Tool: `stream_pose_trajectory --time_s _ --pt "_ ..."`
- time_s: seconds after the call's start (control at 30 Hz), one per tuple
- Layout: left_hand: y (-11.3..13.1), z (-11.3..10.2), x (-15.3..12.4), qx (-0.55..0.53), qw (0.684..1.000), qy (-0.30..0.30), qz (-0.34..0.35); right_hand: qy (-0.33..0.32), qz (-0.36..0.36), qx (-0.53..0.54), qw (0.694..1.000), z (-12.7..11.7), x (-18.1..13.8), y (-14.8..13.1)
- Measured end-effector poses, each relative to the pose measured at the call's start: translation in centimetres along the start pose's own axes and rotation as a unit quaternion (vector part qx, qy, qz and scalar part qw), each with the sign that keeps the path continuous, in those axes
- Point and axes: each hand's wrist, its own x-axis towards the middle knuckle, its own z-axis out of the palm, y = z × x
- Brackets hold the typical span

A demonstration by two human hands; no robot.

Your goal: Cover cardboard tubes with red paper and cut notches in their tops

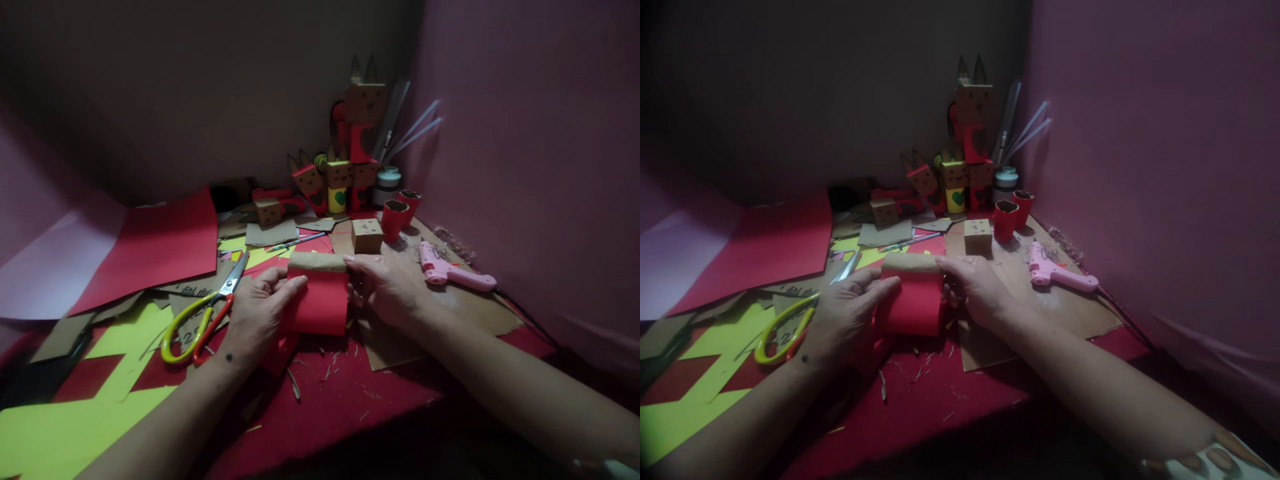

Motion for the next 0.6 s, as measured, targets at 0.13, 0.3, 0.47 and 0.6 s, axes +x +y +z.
stream_pose_trajectory --time_s 0.13,0.3,0.47,0.6 --pt "-0.09 -0.03 0.07 -0.027 1.000 -0.009 0.002 -0.009 0.005 -0.003 1.000 -0.48 -0.11 0.34" --pt "-0.11 -0.05 0.23 -0.032 0.999 -0.011 0.005 -0.011 0.003 -0.002 1.000 -0.54 -0.35 0.45" --pt "0.10 -0.05 0.11 -0.014 1.000 -0.007 0.016 -0.001 -0.004 -0.009 1.000 -0.56 -0.31 0.82" --pt "0.44 0.13 -0.08 0.001 1.000 0.007 0.024 0.005 -0.013 -0.007 1.000 -0.62 -0.27 1.00"
